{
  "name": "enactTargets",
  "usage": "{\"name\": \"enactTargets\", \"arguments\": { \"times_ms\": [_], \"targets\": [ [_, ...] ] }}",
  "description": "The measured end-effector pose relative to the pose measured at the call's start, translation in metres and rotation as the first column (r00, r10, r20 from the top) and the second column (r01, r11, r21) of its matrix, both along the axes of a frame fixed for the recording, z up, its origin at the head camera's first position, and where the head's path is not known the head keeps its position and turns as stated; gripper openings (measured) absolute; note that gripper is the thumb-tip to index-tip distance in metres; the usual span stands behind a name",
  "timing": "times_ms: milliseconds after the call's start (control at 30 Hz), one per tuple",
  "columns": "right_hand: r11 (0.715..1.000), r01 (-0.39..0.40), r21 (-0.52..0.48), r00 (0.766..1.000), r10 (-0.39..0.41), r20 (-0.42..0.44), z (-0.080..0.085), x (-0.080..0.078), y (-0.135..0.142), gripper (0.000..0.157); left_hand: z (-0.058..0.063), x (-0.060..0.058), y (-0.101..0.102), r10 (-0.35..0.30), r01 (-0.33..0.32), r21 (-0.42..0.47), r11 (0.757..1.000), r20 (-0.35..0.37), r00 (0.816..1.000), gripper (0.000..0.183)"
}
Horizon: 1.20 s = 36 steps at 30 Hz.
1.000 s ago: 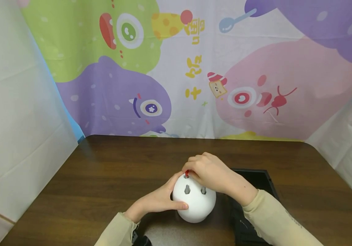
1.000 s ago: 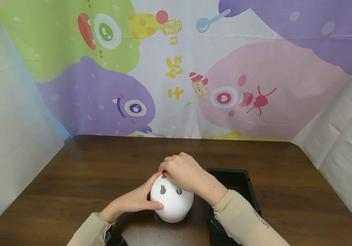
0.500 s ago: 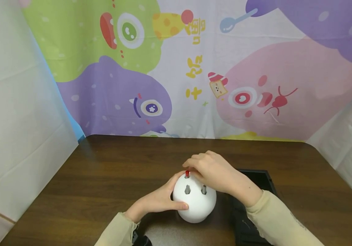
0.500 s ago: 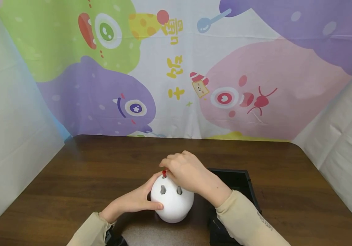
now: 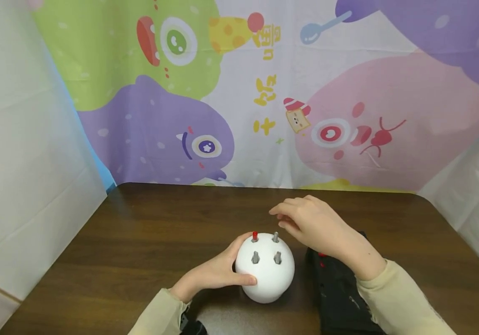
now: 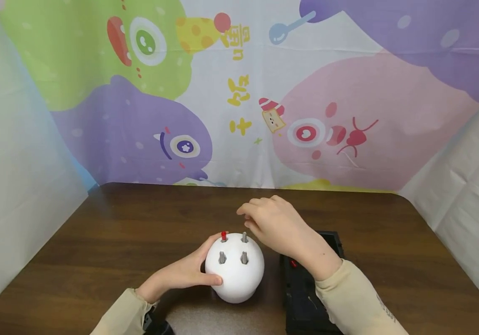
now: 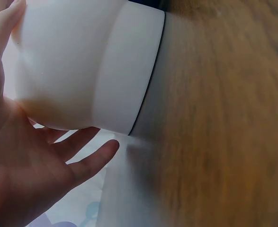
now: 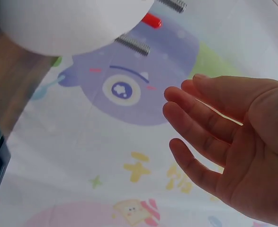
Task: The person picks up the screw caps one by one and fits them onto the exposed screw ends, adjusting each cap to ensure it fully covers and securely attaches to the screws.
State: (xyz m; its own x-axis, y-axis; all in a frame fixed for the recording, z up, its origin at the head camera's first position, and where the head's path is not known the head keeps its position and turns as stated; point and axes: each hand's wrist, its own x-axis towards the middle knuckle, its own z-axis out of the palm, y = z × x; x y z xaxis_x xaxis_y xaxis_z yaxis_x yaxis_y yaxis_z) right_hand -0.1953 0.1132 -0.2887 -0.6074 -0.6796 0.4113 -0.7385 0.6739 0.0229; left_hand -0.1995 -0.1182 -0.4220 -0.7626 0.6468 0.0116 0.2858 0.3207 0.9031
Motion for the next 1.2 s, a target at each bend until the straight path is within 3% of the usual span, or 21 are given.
{"name": "enactTargets", "arguments": {
  "times_ms": [300,567,1200],
  "targets": [
    [0.997,0.067,-0.024,0.995,-0.065,0.081,0.002,0.003,0.018,0.021,0.001,0.001,0.000,0.010,-0.010,-0.006,1.000,0.003,1.000,0.092],
    [0.984,0.145,-0.100,0.967,-0.120,0.225,-0.009,0.007,0.030,0.024,0.001,0.002,0.001,0.013,-0.013,-0.004,1.000,0.002,1.000,0.093],
    [0.946,0.241,-0.218,0.956,-0.193,0.223,-0.029,0.009,0.055,0.012,0.000,0.001,0.001,0.017,-0.017,-0.008,1.000,-0.015,1.000,0.093]
  ]
}}
